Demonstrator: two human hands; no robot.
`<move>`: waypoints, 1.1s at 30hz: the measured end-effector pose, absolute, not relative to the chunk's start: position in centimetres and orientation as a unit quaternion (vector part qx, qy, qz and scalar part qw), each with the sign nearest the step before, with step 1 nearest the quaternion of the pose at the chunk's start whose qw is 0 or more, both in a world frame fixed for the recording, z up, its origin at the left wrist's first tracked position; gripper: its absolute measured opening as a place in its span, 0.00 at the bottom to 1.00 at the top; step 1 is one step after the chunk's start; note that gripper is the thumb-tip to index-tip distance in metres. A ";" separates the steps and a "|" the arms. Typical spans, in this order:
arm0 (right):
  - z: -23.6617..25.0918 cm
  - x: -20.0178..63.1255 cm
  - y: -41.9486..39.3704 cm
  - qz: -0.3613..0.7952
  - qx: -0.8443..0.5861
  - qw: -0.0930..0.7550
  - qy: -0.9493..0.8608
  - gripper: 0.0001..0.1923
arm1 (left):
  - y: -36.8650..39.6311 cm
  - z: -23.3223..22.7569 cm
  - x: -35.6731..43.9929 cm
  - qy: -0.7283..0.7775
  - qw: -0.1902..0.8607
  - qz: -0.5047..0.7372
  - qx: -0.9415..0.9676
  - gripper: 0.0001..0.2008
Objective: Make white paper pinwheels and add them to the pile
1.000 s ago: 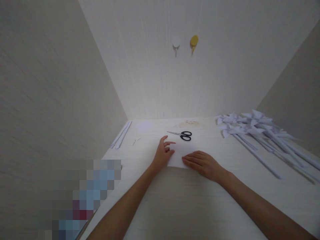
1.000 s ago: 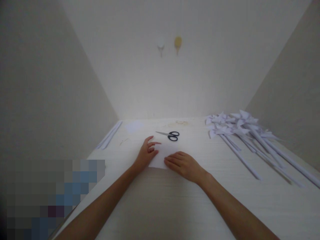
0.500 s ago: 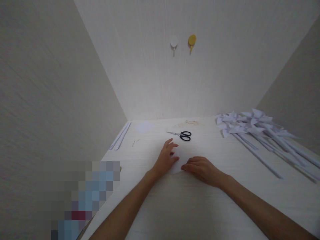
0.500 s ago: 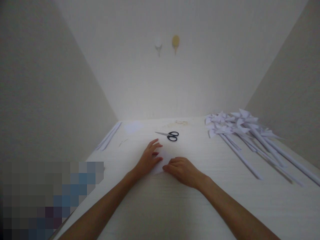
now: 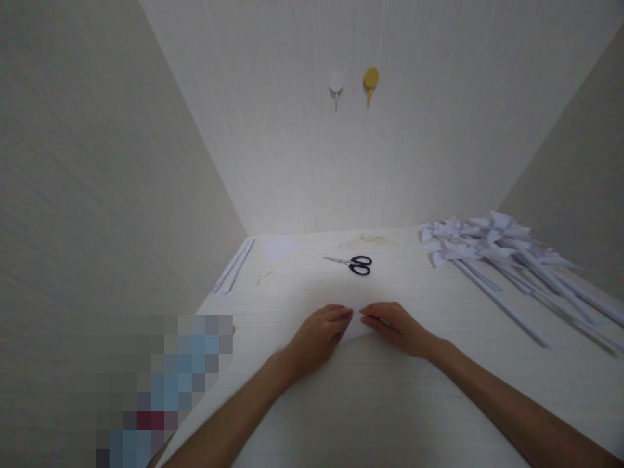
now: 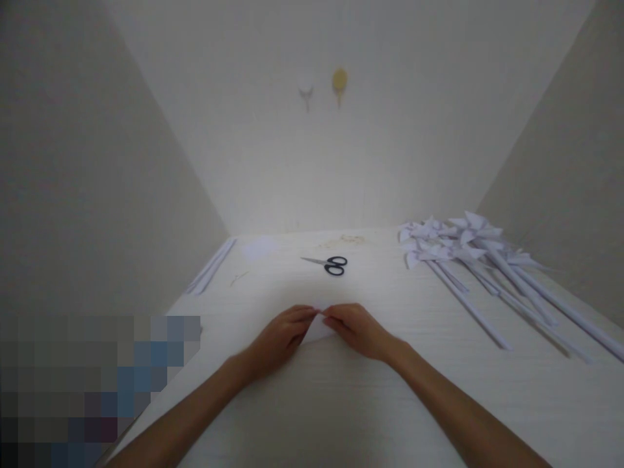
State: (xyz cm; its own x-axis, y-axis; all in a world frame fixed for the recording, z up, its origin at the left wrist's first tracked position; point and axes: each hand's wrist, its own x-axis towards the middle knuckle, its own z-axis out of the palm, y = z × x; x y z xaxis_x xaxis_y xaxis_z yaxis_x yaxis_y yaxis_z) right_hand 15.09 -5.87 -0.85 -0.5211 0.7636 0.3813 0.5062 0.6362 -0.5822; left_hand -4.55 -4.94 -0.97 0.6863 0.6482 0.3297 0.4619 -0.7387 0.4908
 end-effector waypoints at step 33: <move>-1.4 14.2 -3.7 0.189 -0.574 0.242 -0.759 0.04 | -5.4 0.3 -5.8 0.337 0.266 0.174 0.886 0.18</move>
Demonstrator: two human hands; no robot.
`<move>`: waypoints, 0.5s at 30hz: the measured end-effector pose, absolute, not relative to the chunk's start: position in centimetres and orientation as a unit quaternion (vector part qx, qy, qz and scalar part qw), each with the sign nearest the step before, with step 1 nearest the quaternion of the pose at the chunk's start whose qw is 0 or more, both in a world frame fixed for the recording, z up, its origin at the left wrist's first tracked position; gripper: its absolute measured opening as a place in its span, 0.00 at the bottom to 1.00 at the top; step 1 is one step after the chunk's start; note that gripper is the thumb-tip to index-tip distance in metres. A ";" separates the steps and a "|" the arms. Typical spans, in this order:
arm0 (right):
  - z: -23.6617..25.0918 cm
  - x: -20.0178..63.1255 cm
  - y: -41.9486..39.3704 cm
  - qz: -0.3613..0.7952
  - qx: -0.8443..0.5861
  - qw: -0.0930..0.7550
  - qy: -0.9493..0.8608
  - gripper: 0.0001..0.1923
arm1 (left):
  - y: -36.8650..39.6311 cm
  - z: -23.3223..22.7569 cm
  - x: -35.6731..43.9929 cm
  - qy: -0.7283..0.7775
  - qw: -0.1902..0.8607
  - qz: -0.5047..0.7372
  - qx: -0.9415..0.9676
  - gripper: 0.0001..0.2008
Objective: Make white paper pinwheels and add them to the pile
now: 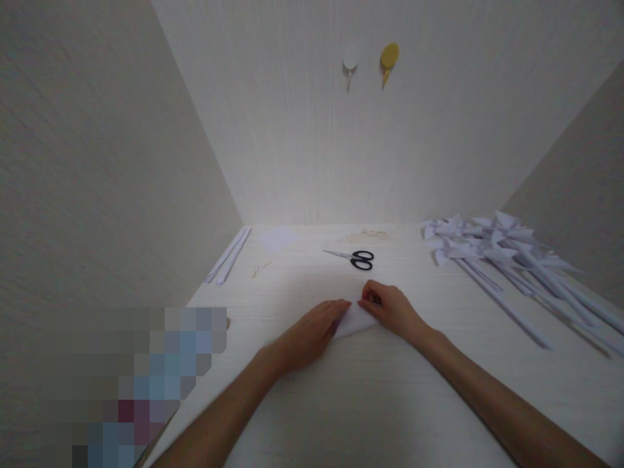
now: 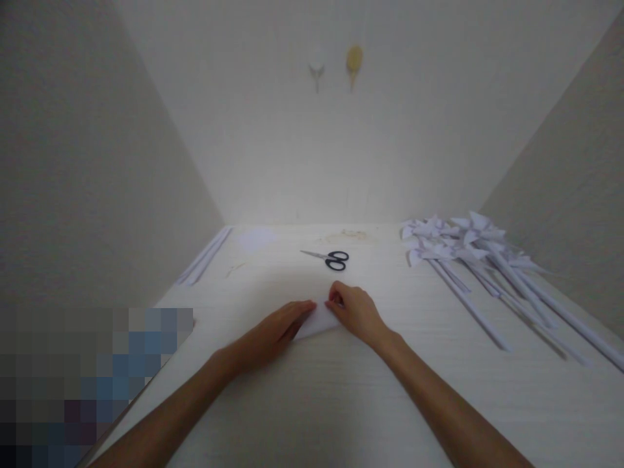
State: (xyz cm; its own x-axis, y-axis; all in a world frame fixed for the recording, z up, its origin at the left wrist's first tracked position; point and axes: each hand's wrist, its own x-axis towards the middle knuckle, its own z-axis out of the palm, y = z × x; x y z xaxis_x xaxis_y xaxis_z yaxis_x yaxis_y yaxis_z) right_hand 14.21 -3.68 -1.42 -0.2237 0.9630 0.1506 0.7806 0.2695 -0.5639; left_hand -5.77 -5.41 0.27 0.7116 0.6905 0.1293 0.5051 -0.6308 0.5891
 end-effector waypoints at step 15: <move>-1.4 14.1 -2.9 0.222 -0.595 0.244 -0.733 0.04 | -5.2 -0.4 -5.8 0.314 0.215 0.156 0.912 0.23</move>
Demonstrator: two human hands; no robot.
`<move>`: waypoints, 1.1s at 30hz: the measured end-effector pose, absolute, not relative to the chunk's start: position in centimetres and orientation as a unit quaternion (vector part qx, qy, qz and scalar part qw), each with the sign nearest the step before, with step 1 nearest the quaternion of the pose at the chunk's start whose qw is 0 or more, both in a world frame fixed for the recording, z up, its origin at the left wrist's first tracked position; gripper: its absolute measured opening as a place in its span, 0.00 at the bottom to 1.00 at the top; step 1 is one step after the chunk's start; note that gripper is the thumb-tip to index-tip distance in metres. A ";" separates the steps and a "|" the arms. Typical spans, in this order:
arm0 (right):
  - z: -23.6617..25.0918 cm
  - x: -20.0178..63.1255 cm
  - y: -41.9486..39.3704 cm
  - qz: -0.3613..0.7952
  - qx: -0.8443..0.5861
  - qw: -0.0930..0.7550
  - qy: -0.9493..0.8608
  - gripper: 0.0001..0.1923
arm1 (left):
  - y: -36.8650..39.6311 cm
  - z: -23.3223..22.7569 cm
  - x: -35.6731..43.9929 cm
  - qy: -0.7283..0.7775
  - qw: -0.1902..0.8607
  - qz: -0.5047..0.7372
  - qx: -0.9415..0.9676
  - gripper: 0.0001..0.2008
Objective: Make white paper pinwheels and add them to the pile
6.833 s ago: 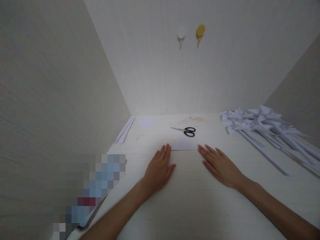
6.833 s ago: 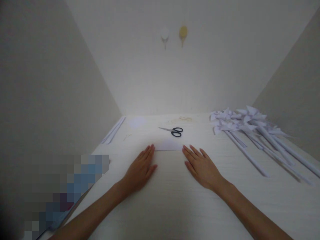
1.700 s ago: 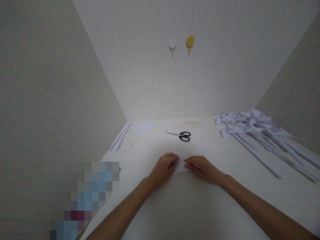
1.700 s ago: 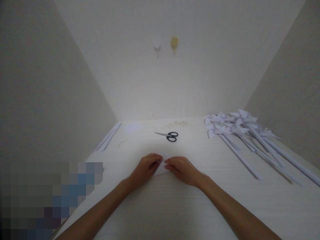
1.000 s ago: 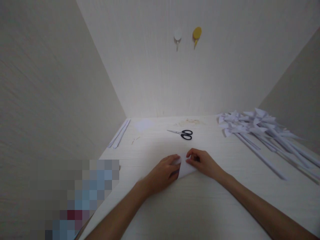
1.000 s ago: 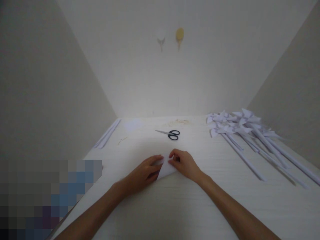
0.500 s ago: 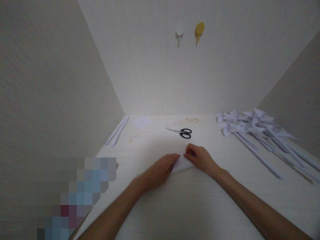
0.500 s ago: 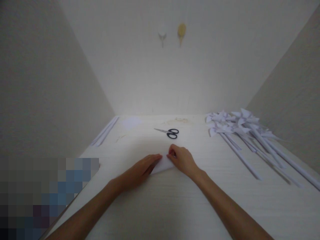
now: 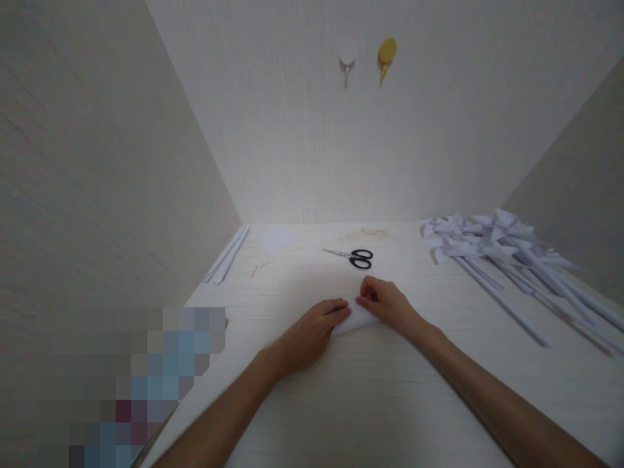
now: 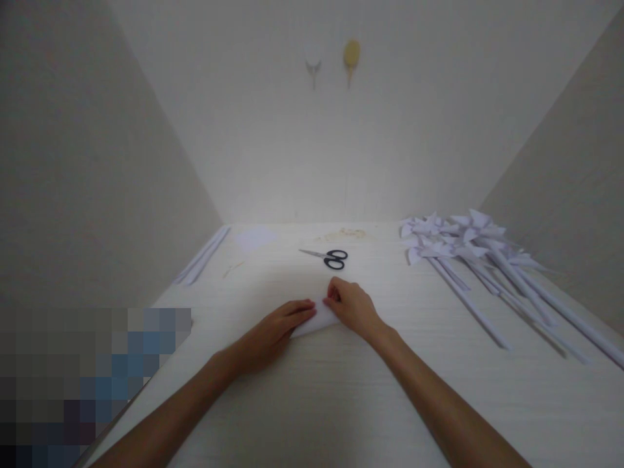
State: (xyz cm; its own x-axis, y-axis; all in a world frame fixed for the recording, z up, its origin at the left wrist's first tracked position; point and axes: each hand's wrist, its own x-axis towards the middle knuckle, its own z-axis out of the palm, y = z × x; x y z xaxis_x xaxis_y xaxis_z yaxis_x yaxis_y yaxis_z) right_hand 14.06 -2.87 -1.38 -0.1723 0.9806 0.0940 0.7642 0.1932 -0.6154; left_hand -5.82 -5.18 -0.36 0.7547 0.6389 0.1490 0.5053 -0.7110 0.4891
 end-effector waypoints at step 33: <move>-0.5 14.6 -3.4 0.244 -0.610 0.285 -0.698 0.04 | -4.9 -0.4 -5.8 0.278 0.177 0.141 0.934 0.28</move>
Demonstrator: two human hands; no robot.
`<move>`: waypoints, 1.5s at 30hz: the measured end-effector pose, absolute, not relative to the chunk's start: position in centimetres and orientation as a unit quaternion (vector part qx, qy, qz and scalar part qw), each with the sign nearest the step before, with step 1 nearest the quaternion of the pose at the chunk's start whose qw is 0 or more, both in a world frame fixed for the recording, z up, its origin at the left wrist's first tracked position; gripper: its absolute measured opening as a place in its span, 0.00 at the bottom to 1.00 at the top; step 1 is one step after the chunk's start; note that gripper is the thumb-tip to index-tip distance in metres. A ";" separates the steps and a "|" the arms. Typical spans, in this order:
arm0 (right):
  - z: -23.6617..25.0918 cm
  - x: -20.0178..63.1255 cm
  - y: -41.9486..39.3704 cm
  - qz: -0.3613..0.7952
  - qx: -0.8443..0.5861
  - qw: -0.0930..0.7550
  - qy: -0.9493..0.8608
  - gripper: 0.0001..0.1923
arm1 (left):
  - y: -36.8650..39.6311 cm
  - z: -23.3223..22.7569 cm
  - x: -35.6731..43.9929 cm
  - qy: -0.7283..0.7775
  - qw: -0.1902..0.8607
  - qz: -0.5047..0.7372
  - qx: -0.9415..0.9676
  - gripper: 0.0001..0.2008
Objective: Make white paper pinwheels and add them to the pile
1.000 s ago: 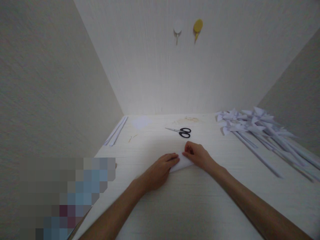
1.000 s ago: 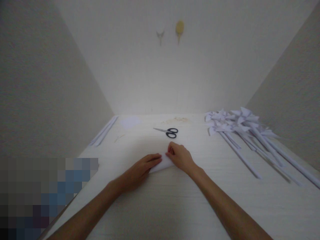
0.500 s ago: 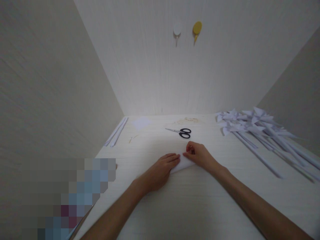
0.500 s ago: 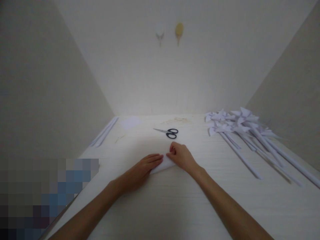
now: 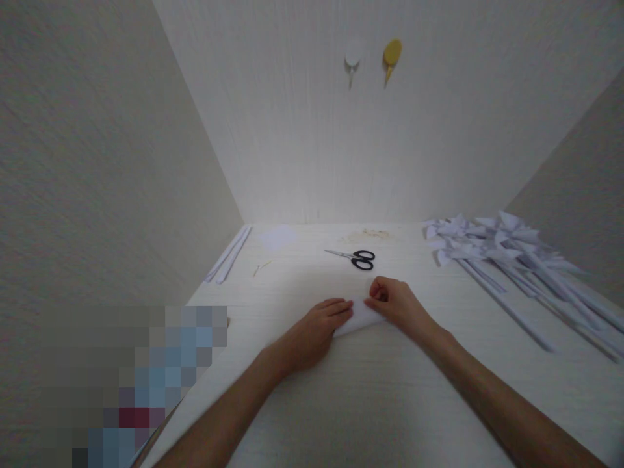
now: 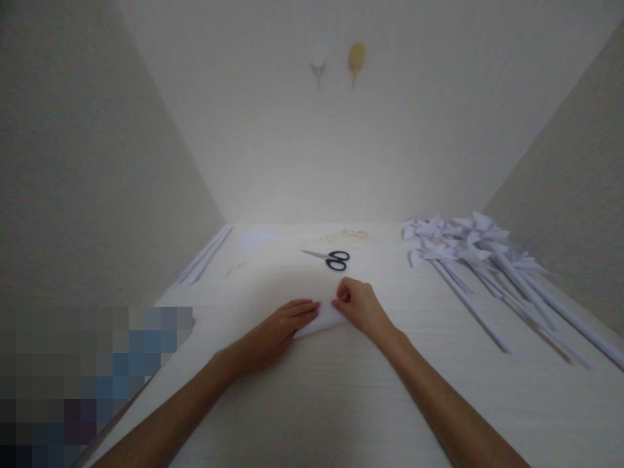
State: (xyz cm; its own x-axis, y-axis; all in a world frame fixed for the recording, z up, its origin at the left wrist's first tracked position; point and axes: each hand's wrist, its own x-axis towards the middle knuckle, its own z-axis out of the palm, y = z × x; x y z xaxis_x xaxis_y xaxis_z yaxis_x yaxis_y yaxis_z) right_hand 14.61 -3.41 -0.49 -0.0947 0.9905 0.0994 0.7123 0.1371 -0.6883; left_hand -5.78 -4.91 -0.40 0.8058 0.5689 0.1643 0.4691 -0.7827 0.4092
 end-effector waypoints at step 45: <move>-2.5 14.7 -10.6 0.025 -0.442 0.155 -0.883 0.27 | -4.5 0.4 -5.3 0.296 0.131 0.110 0.940 0.19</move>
